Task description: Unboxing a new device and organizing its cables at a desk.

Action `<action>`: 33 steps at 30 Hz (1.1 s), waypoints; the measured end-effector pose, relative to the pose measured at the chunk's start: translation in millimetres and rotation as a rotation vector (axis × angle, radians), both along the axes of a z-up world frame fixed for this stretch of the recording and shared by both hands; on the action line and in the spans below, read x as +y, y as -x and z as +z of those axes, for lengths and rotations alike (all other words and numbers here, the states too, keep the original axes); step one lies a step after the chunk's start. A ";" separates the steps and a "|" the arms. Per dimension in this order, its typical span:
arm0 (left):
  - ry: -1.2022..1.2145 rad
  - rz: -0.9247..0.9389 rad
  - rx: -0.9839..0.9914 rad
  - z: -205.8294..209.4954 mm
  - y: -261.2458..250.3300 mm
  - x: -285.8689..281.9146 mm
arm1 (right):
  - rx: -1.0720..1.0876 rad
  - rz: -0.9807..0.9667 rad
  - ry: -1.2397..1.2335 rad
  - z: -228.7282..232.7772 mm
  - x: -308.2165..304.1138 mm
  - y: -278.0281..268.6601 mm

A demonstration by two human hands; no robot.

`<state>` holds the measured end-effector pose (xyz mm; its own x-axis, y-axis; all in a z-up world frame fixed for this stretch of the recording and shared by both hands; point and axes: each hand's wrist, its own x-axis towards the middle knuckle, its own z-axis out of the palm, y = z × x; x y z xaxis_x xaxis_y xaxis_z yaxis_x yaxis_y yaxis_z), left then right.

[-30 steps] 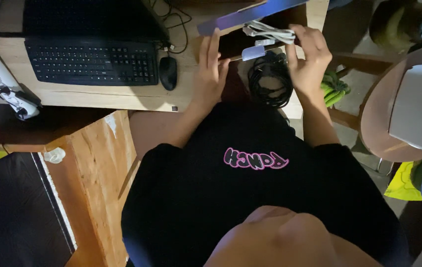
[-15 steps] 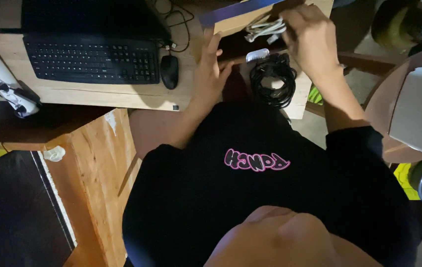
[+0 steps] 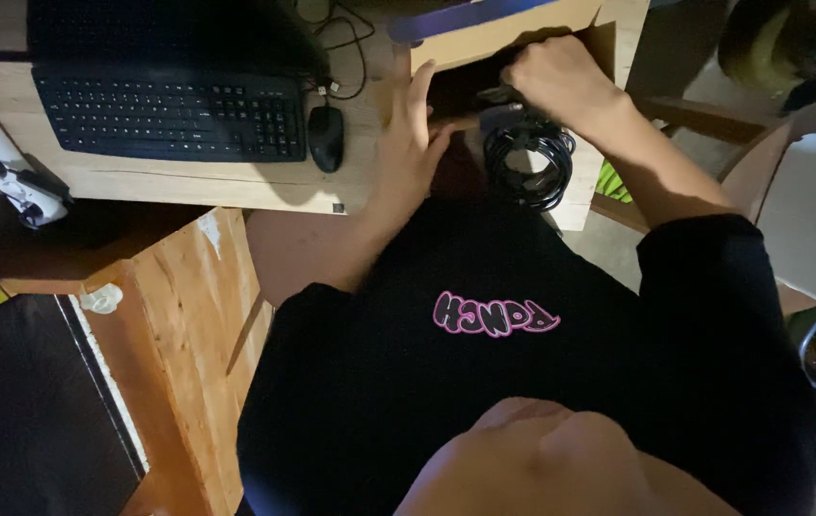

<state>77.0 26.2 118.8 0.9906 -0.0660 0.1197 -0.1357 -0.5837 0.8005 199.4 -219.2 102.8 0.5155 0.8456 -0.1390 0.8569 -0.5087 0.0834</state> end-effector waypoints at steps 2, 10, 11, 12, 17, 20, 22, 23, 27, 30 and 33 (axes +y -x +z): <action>-0.002 0.005 -0.012 1.1 -0.5 -1.0 | -0.004 0.032 0.109 -2.0 1.7 -5.3; 0.066 0.036 0.065 -1.5 -0.1 -1.8 | 0.199 -0.027 0.052 -28.7 3.7 -10.6; 0.067 0.034 0.064 -2.1 0.2 -2.0 | 0.197 -0.030 0.052 -28.6 5.0 -11.7; 0.052 0.026 0.089 -3.6 0.5 -2.5 | 0.252 -0.033 0.047 -29.4 5.8 -12.5; 0.073 0.015 -0.009 22.7 -0.6 -3.8 | 0.341 -0.072 0.082 -42.2 9.5 -8.9; -0.028 0.011 0.148 28.1 2.0 -3.1 | 0.390 -0.182 0.146 -43.0 12.7 -4.3; -0.202 -0.041 -0.066 23.4 5.3 -2.8 | 0.436 -0.118 0.180 -45.0 11.3 -3.0; -0.202 -0.040 -0.062 19.2 7.8 -2.7 | 0.439 -0.117 0.181 -45.9 10.4 -1.1; -0.369 -0.091 -0.031 25.4 14.8 4.4 | 0.339 -0.013 0.258 -49.9 7.4 7.4; -0.396 -0.151 0.041 37.4 17.2 11.1 | 0.333 -0.015 0.182 -39.4 15.9 11.2; -0.317 -0.135 0.072 31.8 23.8 13.2 | 0.387 -0.076 0.123 -33.7 27.7 10.9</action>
<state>53.2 39.4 150.6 0.9756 -0.2194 0.0026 -0.1782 -0.7856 0.5925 188.5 -191.5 69.0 0.4658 0.7720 -0.4326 0.7971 -0.5783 -0.1739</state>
